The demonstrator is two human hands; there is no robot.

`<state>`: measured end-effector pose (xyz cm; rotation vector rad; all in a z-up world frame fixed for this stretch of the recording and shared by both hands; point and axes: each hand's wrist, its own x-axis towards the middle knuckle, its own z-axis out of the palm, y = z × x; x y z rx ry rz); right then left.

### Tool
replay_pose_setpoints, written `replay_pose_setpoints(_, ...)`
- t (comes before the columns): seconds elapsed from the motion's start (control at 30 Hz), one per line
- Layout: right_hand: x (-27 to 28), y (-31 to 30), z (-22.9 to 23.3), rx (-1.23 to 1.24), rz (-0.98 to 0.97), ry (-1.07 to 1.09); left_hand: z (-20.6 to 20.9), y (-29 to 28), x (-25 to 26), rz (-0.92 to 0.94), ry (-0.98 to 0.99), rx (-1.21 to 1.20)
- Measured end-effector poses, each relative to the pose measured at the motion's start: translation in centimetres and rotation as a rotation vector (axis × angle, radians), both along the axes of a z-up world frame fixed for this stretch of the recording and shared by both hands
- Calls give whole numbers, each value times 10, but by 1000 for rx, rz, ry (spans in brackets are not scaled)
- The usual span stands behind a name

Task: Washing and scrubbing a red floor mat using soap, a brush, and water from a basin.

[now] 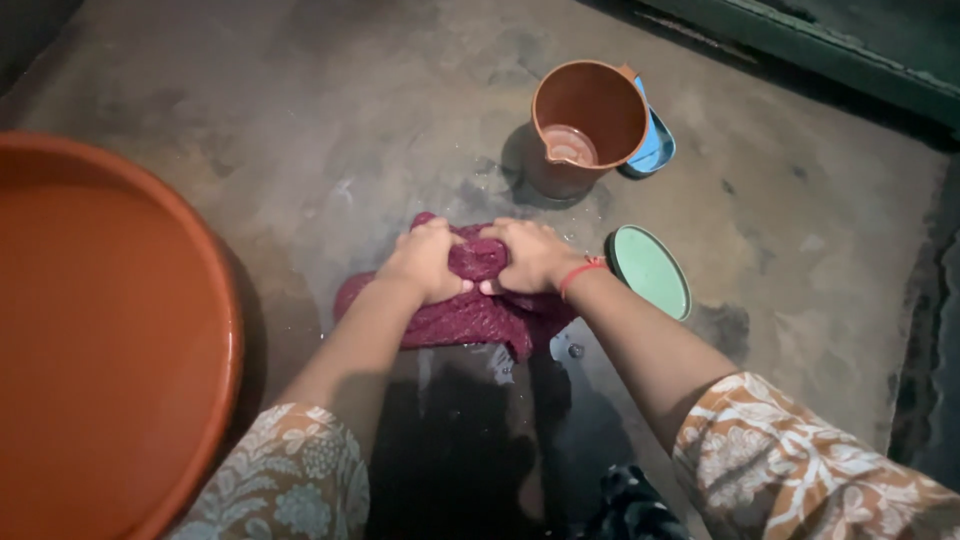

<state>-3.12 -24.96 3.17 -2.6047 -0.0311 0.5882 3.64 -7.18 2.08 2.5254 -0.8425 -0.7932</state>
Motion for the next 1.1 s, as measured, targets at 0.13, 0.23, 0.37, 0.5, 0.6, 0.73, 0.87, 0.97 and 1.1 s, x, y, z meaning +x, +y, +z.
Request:
replay_pose_setpoints(0.13,-13,6,-10,-55,-17,12,16,3,-16,34,20,21)
replay_pose_setpoints(0.23,-42,25,-12,-54,-25,-191,7,12,-46,96,4,-11)
replay_pose_setpoints(0.37,-74,50,-3,-305,-127,-288,-21,16,-79,98,-196,42)
replay_pose_setpoints(0.5,-81,53,-2,-372,-112,-316,2,21,-85,46,-183,217)
replay_pose_setpoints(0.6,-92,54,6,-330,-74,-256,43,26,-97,13,-15,304)
replay_pose_setpoints(0.73,-99,58,27,-264,-16,-216,59,36,-97,12,122,335)
replay_pose_setpoints(0.87,-97,54,39,-218,-32,20,48,41,-85,13,144,284)
replay_pose_setpoints(0.97,-89,46,27,-131,-72,67,64,38,-85,-19,37,310)
replay_pose_setpoints(1.1,-78,57,47,-158,-239,152,76,27,-86,41,51,364)
